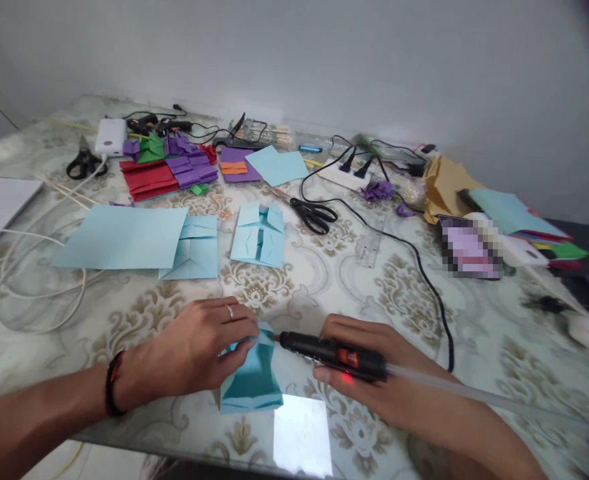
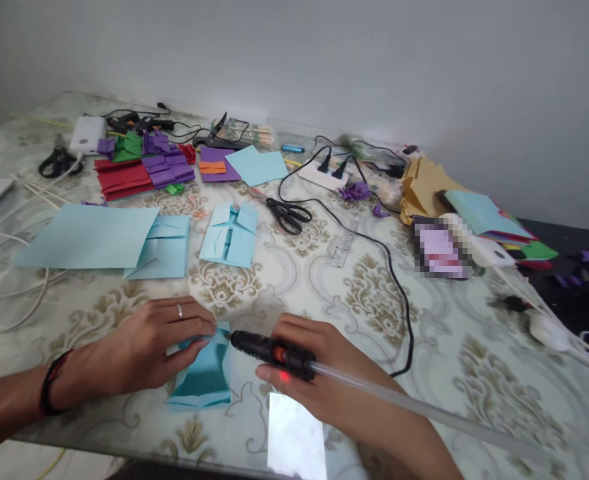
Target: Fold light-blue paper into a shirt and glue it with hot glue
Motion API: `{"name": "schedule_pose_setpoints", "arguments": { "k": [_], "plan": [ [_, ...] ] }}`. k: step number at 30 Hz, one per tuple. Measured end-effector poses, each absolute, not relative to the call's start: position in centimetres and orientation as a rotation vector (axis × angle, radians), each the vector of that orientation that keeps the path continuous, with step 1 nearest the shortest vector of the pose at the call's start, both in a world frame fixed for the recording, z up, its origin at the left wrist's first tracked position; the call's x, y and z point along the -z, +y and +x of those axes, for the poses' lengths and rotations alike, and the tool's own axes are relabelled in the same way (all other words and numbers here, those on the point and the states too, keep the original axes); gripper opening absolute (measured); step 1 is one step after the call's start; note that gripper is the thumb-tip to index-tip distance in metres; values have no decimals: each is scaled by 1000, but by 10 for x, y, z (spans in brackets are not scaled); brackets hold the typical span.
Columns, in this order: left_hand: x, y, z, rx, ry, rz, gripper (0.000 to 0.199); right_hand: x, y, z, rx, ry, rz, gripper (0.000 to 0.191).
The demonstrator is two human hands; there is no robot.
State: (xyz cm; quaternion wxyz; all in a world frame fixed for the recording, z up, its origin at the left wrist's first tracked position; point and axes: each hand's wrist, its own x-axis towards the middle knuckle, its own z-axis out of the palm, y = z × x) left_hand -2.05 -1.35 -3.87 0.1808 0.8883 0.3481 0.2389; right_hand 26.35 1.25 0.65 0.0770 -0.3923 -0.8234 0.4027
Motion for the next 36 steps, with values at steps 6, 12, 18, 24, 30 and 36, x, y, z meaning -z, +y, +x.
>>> {"name": "schedule_pose_setpoints", "arguments": {
  "k": [6,12,18,24,30,36],
  "plan": [
    [37,-13,-20,-684,975,2509,12,-7,12,263,-1161,-2475,-1167,27],
    [37,-13,-20,-672,976,2474,11,-11,14,268,-1037,-2428,-1198,26],
    [37,-13,-20,-693,981,2488,12,-3,23,271,-925,-2409,-1389,32],
    [37,-13,-20,-709,979,2487,14,18,40,277,-635,-2387,-1509,23],
    [41,-14,-21,-702,991,2510,12,25,45,292,-604,-2448,-1528,26],
    [41,-16,-20,-693,1032,2513,12,10,34,286,-576,-2364,-1381,23]
  ]
}}
